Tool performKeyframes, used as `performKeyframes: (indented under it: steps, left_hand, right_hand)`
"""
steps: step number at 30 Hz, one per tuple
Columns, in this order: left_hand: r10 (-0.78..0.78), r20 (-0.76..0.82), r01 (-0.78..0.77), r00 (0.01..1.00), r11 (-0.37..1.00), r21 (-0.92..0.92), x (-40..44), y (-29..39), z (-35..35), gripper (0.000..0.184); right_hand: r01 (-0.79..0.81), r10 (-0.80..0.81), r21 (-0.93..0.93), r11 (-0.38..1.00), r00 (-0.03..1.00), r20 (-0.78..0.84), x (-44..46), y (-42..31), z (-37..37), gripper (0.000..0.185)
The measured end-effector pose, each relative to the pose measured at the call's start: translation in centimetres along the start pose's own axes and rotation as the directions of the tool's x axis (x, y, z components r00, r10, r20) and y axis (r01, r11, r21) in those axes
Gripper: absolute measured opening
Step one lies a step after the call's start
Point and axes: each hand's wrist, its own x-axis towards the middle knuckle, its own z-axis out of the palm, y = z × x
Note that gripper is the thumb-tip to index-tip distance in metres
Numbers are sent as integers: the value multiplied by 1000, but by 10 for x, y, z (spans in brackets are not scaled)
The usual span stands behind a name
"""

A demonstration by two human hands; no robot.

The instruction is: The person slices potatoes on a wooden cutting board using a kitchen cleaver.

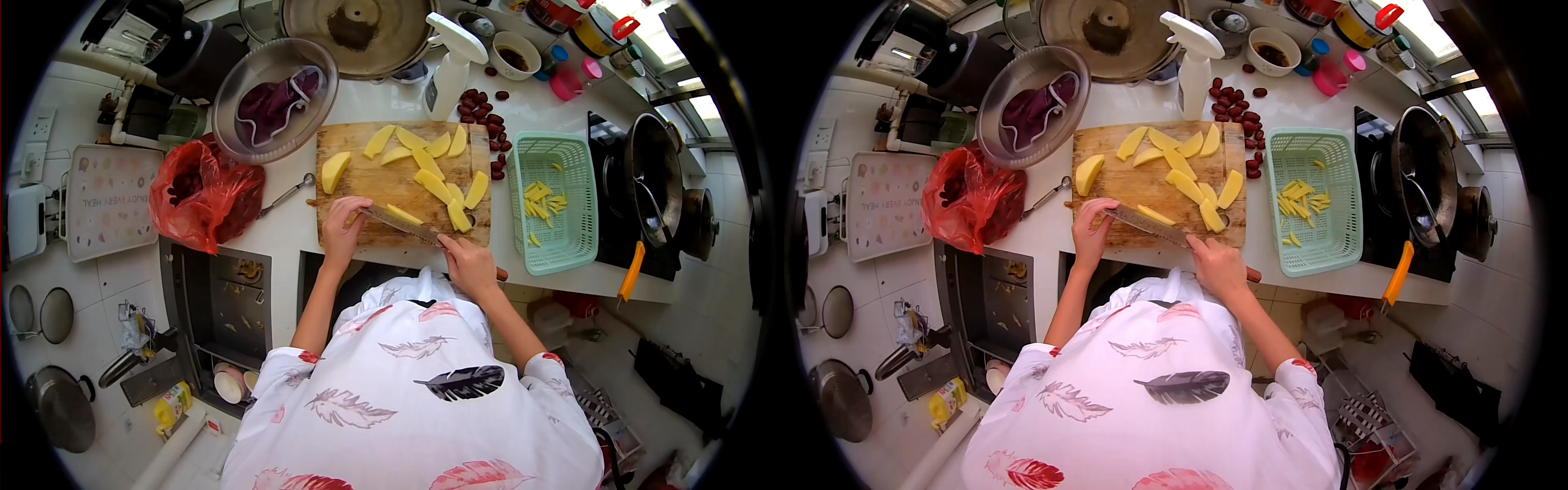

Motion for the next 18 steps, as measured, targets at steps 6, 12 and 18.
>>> performKeyframes:
  steps: [6, 12, 18]
  left_hand:
    - [30, 18, -30, 999, 999, 28, 5, 1, 0, 24]
    - [111, 54, -115, 992, 991, 73, 10, 1, -2, 26]
    - [177, 106, -186, 978, 979, 85, 15, -4, -5, 25]
  right_hand:
    - [-32, 33, 34, 999, 999, -8, 0, 0, 2, 21]
    - [-59, 60, 61, 996, 998, -26, -2, -1, 7, 21]
    - [-47, 49, 52, 998, 998, -35, -1, 3, 12, 20]
